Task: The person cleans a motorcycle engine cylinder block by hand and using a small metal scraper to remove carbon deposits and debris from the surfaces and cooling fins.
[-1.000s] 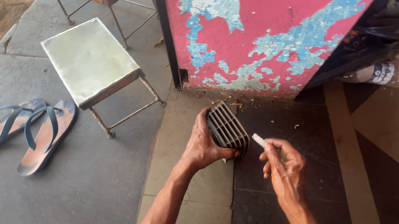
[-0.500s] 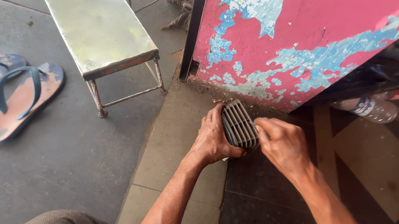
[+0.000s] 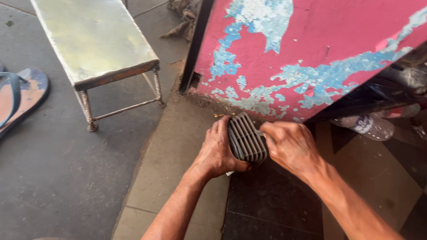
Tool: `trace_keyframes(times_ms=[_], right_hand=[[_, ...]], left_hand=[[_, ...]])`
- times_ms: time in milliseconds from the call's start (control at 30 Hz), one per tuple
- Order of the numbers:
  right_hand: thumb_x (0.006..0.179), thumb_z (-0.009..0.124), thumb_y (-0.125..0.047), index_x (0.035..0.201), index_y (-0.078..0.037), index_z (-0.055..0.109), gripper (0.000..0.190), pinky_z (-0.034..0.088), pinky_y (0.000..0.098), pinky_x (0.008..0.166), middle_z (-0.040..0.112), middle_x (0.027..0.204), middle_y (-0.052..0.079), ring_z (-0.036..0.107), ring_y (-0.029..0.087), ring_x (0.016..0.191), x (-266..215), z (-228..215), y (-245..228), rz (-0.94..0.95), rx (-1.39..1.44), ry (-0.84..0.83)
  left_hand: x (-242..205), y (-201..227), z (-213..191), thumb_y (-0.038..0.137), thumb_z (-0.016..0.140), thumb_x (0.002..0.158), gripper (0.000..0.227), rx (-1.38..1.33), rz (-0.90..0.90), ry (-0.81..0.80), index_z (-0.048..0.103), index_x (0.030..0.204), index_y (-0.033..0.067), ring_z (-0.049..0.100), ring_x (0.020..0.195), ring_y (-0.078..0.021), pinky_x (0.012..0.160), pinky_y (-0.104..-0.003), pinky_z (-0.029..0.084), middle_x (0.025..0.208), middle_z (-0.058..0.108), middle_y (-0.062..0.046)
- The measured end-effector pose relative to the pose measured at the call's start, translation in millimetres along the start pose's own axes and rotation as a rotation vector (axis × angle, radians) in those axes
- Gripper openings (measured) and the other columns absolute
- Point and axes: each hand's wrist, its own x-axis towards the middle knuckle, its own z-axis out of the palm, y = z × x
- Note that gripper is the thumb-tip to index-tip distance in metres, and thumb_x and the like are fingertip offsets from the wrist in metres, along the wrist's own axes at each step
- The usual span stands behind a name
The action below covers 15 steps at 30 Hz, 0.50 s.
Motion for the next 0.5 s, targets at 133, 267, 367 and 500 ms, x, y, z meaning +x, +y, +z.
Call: trace_keyframes(times_ms=[133,267,367,500], right_hand=[[0.08,0.068,-0.003,0.089,-0.005,0.072,0.01,0.059,0.0442,0.059,0.074,0.078,0.014,0.072,0.033,0.068,2.1,-7.2,1.4,-0.002,-0.002,-0.167],[0.079,0.068,-0.002,0.088,-0.005,0.072,0.01,0.058,0.0459,0.058,0.071,0.072,0.015,0.071,0.034,0.065,2.9,-6.9,2.4,-0.055,-0.05,-0.176],[0.081,0.065,-0.001,0.089,-0.005,0.071,0.011,0.058,0.0444,0.053,0.069,0.07,0.015,0.071,0.034,0.061,7.5,0.7,5.0,-0.079,-0.11,-0.186],[0.078,0.063,0.001,0.085,-0.005,0.072,0.013,0.059,0.045,0.054,0.068,0.068,0.015,0.071,0.033,0.06,14.7,2.7,10.5,-0.174,-0.165,-0.285]], left_hand=[[0.1,0.9,-3.2,0.029,0.098,0.041,0.139,0.005,-0.026,-0.014,0.023,0.155,0.0014,0.037,0.143,-0.0398,0.118,-0.046,0.037,0.154,0.039,-0.021],[2.3,0.7,-1.9,0.029,0.1,0.039,0.141,0.03,-0.005,-0.012,0.022,0.154,0.0007,0.034,0.145,-0.04,0.118,-0.047,0.036,0.155,0.036,-0.021],[2.3,-2.0,-0.6,0.03,0.099,0.041,0.141,0.046,-0.029,-0.027,0.022,0.155,0.0012,0.036,0.143,-0.0392,0.119,-0.046,0.036,0.155,0.038,-0.02],[3.0,-0.6,-1.2,0.031,0.1,0.04,0.141,0.034,0.001,-0.008,0.023,0.154,0.0011,0.035,0.144,-0.0402,0.118,-0.047,0.035,0.155,0.038,-0.021]])
